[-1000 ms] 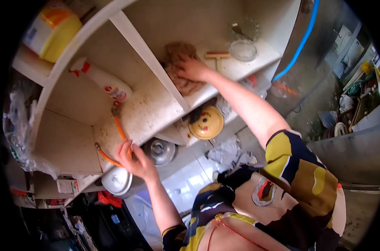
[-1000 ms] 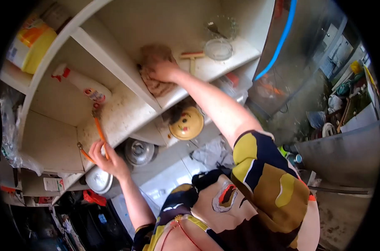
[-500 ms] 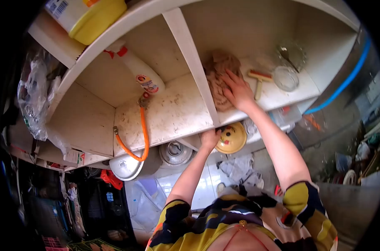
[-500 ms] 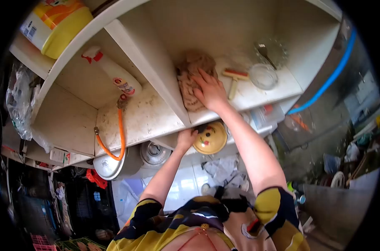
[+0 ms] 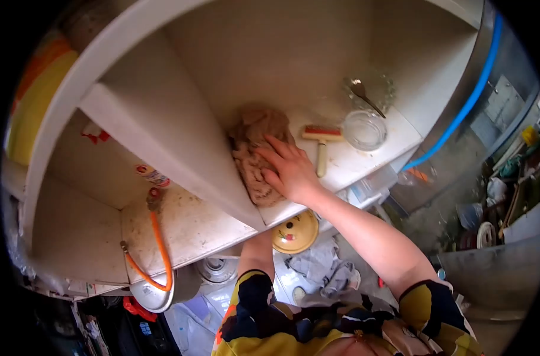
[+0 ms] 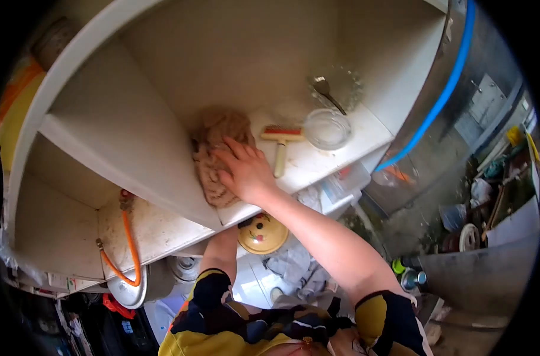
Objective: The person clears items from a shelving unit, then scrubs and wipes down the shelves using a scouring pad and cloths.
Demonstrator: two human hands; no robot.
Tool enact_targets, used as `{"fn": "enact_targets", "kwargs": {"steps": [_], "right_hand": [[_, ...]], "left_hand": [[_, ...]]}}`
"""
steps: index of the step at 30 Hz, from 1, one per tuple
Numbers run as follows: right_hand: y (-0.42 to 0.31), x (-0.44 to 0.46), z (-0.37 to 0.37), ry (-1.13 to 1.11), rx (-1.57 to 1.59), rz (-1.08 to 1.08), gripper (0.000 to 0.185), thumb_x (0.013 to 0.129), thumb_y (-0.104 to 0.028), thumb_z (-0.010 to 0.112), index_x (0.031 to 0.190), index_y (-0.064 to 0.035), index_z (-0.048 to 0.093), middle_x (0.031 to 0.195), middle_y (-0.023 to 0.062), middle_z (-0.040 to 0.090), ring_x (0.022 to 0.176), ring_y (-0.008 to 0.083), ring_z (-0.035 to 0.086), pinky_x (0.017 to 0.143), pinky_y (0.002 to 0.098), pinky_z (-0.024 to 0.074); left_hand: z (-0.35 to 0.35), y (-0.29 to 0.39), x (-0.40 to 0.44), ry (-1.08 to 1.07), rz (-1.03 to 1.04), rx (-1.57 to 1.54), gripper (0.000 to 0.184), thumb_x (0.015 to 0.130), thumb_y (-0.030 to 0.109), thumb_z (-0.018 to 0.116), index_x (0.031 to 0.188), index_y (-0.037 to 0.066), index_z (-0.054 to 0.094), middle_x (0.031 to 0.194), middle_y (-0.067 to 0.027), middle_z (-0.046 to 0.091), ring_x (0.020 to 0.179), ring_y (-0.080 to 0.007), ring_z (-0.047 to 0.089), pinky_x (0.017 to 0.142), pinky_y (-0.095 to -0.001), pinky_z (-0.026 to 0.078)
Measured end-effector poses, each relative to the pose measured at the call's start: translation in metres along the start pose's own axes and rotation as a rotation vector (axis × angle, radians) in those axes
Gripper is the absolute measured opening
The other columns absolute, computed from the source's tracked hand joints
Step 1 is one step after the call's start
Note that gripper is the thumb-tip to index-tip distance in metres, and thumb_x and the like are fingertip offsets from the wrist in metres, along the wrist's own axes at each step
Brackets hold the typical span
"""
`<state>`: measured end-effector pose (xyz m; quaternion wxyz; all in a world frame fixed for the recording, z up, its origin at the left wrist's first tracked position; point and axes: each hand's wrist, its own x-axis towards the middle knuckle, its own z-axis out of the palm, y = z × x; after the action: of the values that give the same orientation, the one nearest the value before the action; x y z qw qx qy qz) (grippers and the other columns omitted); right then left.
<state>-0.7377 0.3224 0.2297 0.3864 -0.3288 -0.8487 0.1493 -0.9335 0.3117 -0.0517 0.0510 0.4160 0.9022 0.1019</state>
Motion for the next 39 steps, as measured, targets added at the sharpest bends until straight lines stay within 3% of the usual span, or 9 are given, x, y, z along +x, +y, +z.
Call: {"fn": "enact_targets", "kwargs": {"steps": [5, 13, 22, 25, 29, 32, 33, 36, 39], "right_hand": [[0.000, 0.003, 0.001, 0.001, -0.019, -0.014, 0.044, 0.080, -0.027, 0.059, 0.123, -0.0165, 0.054, 0.135, 0.0134, 0.044, 0.118, 0.0317, 0.045, 0.096, 0.0430, 0.0355], [0.001, 0.004, 0.005, 0.028, -0.033, -0.015, 0.044, 0.082, -0.026, 0.055, 0.125, -0.0178, 0.052, 0.135, 0.0119, 0.044, 0.118, 0.0322, 0.046, 0.097, 0.0445, 0.0362], [0.009, 0.008, 0.008, 0.215, 0.148, -0.120, 0.040, 0.078, -0.025, 0.060, 0.116, -0.0125, 0.059, 0.130, 0.0121, 0.049, 0.118, 0.0332, 0.046, 0.097, 0.0422, 0.0369], [-0.014, -0.024, -0.023, 0.410, 0.213, -0.205, 0.017, 0.078, -0.010, 0.059, 0.093, -0.0017, 0.061, 0.104, 0.0133, 0.060, 0.099, 0.0307, 0.053, 0.087, 0.0377, 0.0417], [-0.046, -0.127, -0.020, 0.184, 0.508, -0.087, 0.002, 0.079, 0.002, 0.056, 0.081, 0.0005, 0.057, 0.080, 0.0098, 0.059, 0.074, 0.0211, 0.059, 0.067, 0.0280, 0.0460], [-0.023, -0.188, 0.033, -0.018, 0.704, 0.437, 0.010, 0.084, -0.006, 0.060, 0.091, 0.0001, 0.062, 0.081, 0.0027, 0.061, 0.077, 0.0080, 0.054, 0.067, 0.0237, 0.0442], [0.003, -0.205, 0.057, -0.268, 0.746, 0.738, 0.025, 0.083, -0.011, 0.063, 0.107, -0.0053, 0.060, 0.095, 0.0041, 0.062, 0.085, 0.0117, 0.056, 0.070, 0.0277, 0.0474], [-0.028, -0.190, 0.050, -0.360, 0.945, 1.071, 0.047, 0.080, -0.019, 0.067, 0.123, -0.0109, 0.051, 0.117, 0.0074, 0.057, 0.108, 0.0175, 0.054, 0.077, 0.0360, 0.0506], [-0.030, -0.172, 0.061, -0.454, 1.400, 1.092, 0.049, 0.084, -0.021, 0.064, 0.129, -0.0155, 0.044, 0.128, 0.0064, 0.049, 0.117, 0.0205, 0.048, 0.081, 0.0428, 0.0506]], "left_hand": [[-0.013, -0.011, 0.002, 0.066, -0.171, -0.417, 0.045, 0.091, 0.042, 0.041, 0.122, 0.013, 0.052, 0.121, -0.0085, 0.056, 0.114, -0.0279, 0.051, 0.095, -0.0416, 0.042], [-0.115, -0.008, -0.027, -0.021, -0.688, -2.151, 0.044, 0.091, 0.042, 0.039, 0.123, 0.013, 0.052, 0.122, -0.0076, 0.056, 0.113, -0.0266, 0.052, 0.095, -0.0419, 0.042], [-0.151, -0.006, -0.097, -0.106, -0.770, -2.507, 0.044, 0.092, 0.042, 0.037, 0.123, 0.014, 0.052, 0.122, -0.0065, 0.056, 0.113, -0.0251, 0.052, 0.094, -0.0423, 0.043], [-0.138, -0.021, -0.109, -0.129, -0.773, -2.534, 0.039, 0.093, 0.038, 0.034, 0.117, 0.014, 0.053, 0.114, -0.0045, 0.059, 0.106, -0.0228, 0.055, 0.087, -0.0420, 0.048], [-0.140, -0.026, -0.139, -0.168, -0.875, -2.611, 0.032, 0.093, 0.032, 0.037, 0.108, 0.012, 0.057, 0.104, -0.0056, 0.062, 0.096, -0.0229, 0.058, 0.077, -0.0376, 0.052], [-0.169, -0.016, -0.166, -0.139, -0.926, -2.660, 0.029, 0.093, 0.030, 0.039, 0.105, 0.011, 0.059, 0.100, -0.0060, 0.063, 0.091, -0.0229, 0.060, 0.074, -0.0363, 0.053], [-0.170, -0.015, -0.171, -0.176, -0.906, -2.695, 0.029, 0.093, 0.030, 0.040, 0.104, 0.011, 0.059, 0.100, -0.0061, 0.063, 0.091, -0.0229, 0.060, 0.074, -0.0366, 0.053], [-0.188, -0.010, -0.197, -0.287, -0.805, -2.740, 0.027, 0.093, 0.028, 0.041, 0.104, 0.011, 0.059, 0.101, -0.0060, 0.063, 0.090, -0.0226, 0.060, 0.075, -0.0367, 0.053], [-0.202, -0.009, -0.215, -0.387, -0.506, -2.710, 0.030, 0.095, 0.029, 0.039, 0.111, 0.011, 0.056, 0.109, -0.0079, 0.060, 0.099, -0.0244, 0.058, 0.084, -0.0396, 0.050]]}}
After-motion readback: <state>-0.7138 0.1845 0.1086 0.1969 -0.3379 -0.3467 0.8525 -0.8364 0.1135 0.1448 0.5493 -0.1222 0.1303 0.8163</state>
